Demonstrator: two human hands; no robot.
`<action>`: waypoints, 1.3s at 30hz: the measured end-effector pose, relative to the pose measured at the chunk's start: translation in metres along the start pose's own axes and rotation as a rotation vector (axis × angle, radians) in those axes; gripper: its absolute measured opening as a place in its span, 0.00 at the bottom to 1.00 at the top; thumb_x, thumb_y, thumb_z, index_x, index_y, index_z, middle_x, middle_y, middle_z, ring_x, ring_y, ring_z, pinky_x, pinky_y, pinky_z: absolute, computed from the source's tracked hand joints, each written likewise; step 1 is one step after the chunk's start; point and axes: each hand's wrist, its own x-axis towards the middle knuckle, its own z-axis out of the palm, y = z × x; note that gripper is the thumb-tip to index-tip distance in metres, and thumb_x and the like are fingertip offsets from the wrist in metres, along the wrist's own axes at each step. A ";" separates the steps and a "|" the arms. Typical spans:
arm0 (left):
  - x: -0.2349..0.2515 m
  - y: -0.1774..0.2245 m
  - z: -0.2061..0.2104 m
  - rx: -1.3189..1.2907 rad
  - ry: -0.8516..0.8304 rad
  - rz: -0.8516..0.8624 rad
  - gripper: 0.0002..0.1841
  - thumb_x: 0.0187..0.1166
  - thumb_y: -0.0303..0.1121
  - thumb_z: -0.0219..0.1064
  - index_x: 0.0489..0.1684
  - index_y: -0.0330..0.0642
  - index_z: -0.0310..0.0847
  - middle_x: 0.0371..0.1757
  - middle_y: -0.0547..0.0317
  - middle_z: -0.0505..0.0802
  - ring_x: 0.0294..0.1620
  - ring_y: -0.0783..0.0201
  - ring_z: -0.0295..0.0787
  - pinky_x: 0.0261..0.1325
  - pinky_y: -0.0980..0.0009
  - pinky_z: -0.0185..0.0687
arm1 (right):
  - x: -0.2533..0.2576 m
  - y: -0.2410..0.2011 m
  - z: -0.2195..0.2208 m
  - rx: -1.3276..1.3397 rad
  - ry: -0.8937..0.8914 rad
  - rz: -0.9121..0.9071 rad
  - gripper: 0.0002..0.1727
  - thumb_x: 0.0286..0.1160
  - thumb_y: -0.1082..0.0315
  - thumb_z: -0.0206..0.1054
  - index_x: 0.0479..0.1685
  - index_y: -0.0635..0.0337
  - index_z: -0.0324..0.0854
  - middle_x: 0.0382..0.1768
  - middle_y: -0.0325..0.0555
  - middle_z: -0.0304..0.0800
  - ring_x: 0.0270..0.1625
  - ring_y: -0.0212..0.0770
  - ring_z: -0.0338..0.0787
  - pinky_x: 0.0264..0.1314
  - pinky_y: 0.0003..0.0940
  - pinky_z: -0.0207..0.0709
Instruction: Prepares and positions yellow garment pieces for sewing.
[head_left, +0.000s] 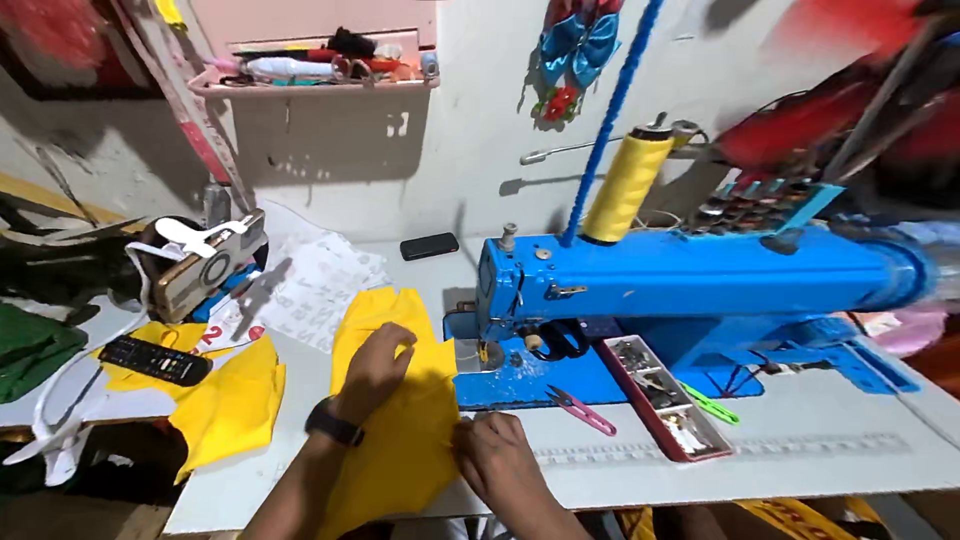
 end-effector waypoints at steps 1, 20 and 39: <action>-0.011 -0.002 0.005 0.041 -0.032 0.096 0.17 0.86 0.36 0.61 0.63 0.37 0.87 0.68 0.41 0.88 0.74 0.44 0.82 0.77 0.45 0.74 | 0.000 0.000 0.000 -0.011 0.001 -0.002 0.10 0.75 0.61 0.65 0.35 0.50 0.92 0.42 0.36 0.95 0.46 0.43 0.92 0.55 0.47 0.82; -0.025 0.050 0.044 0.047 -0.124 -0.132 0.28 0.89 0.47 0.57 0.81 0.39 0.74 0.79 0.40 0.79 0.82 0.39 0.71 0.80 0.37 0.63 | -0.044 0.008 -0.033 -0.003 -0.009 -0.002 0.12 0.79 0.58 0.64 0.36 0.50 0.93 0.49 0.34 0.97 0.51 0.43 0.93 0.57 0.49 0.81; -0.004 0.039 0.046 0.222 -0.138 -0.121 0.28 0.86 0.54 0.60 0.80 0.49 0.78 0.85 0.44 0.75 0.87 0.39 0.65 0.80 0.32 0.58 | -0.048 0.013 -0.025 0.017 0.035 0.013 0.15 0.83 0.56 0.59 0.34 0.43 0.91 0.50 0.28 0.95 0.50 0.37 0.89 0.58 0.41 0.76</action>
